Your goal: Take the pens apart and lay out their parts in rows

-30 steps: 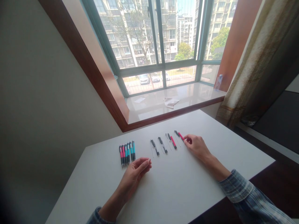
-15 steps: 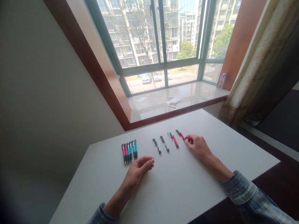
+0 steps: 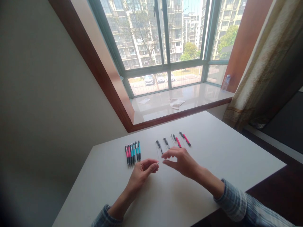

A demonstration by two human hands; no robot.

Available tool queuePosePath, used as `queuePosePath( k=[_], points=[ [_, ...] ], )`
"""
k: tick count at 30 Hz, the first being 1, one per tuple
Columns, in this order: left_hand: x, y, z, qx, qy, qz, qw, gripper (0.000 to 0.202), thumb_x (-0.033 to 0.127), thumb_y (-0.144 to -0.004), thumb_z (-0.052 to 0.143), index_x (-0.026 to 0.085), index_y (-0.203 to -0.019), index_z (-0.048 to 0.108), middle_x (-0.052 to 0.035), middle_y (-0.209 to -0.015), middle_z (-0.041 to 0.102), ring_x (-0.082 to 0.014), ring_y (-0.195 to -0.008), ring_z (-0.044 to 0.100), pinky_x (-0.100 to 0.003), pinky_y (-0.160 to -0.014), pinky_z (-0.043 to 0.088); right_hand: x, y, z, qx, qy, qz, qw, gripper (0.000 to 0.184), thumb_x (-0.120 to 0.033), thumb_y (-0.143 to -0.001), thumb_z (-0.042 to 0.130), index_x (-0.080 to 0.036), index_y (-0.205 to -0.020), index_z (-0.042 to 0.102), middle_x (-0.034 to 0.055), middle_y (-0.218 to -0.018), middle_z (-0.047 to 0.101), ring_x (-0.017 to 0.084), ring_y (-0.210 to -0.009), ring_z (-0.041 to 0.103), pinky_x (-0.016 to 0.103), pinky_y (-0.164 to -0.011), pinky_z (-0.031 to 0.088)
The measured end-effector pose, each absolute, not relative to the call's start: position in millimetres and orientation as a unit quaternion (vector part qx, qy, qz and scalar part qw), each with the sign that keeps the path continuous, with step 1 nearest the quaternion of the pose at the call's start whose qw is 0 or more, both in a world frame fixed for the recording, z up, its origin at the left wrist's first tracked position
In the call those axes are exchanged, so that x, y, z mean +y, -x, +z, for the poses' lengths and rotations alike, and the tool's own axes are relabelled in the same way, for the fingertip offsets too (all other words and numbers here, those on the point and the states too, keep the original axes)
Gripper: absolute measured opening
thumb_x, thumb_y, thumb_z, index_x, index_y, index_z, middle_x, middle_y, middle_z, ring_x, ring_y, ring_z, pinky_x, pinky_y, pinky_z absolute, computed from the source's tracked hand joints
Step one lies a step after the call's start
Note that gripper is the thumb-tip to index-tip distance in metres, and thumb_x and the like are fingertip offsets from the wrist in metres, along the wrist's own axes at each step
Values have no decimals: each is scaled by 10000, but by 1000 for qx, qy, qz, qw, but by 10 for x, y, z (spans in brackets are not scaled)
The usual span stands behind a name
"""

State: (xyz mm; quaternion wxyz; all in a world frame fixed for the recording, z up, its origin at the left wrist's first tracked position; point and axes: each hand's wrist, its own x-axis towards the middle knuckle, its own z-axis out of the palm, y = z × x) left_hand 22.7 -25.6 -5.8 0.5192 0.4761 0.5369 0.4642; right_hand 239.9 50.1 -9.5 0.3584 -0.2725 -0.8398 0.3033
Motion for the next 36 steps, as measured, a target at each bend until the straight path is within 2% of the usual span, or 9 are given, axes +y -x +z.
queuePosePath(
  k=[7,12,15,18,21,23,28,36],
  points=[
    [-288,-209,-54,516,-496,460,526,313,428,-814,778,123,-881,779,-51,-721,705,-164,-702,603,-284,-722,492,349,-2164,-267,-840,209,279,416,81,-251,-956,670,-219,-953,744,37,-856,754,165,-757,689,291,-706,540],
    [-314,-205,-51,514,-506,452,525,324,438,-834,760,122,-907,778,-61,-749,716,-170,-728,624,-294,-742,505,341,-2140,-161,-837,197,298,414,47,-189,-919,677,-217,-913,715,24,-827,740,156,-737,680,278,-679,549],
    [-313,-202,-44,522,-498,456,521,414,452,-835,760,137,-1102,742,-87,-870,752,-181,-758,666,-309,-754,530,532,-2231,-52,-848,199,276,407,57,-165,-889,668,-215,-899,694,24,-827,727,164,-750,669,293,-688,550],
    [-295,-189,-30,545,-490,456,504,492,462,-838,750,159,-1220,684,-94,-948,750,-178,-753,682,-313,-743,544,925,-2471,-60,-823,294,193,446,36,-185,-879,655,-215,-872,673,35,-848,727,195,-788,658,343,-751,531],
    [-266,-175,-33,560,-497,445,491,407,441,-845,733,162,-1140,706,-76,-922,731,-167,-736,671,-297,-719,539,1304,-2741,-250,-752,436,114,481,42,-240,-853,668,-214,-826,649,43,-836,716,221,-773,622,367,-744,499],
    [-247,-176,-55,561,-503,437,492,341,405,-853,716,167,-1097,712,-64,-904,724,-160,-729,663,-285,-707,531,1442,-2853,-419,-745,474,104,458,60,-267,-852,659,-220,-816,647,40,-842,708,235,-809,613,374,-766,489],
    [-223,-206,-111,555,-511,426,499,246,347,-872,667,168,-1033,717,-53,-874,718,-154,-722,650,-272,-696,512,1479,-2876,-653,-769,482,98,409,61,-271,-858,625,-230,-832,662,56,-940,702,267,-983,593,400,-892,467],
    [-257,-227,-40,556,-510,431,496,222,332,-849,691,160,-986,721,-43,-841,703,-147,-707,632,-260,-692,501,1484,-2849,-664,-785,484,90,376,63,-247,-836,616,-231,-818,675,66,-943,681,275,-978,577,414,-926,445]
  ],
)
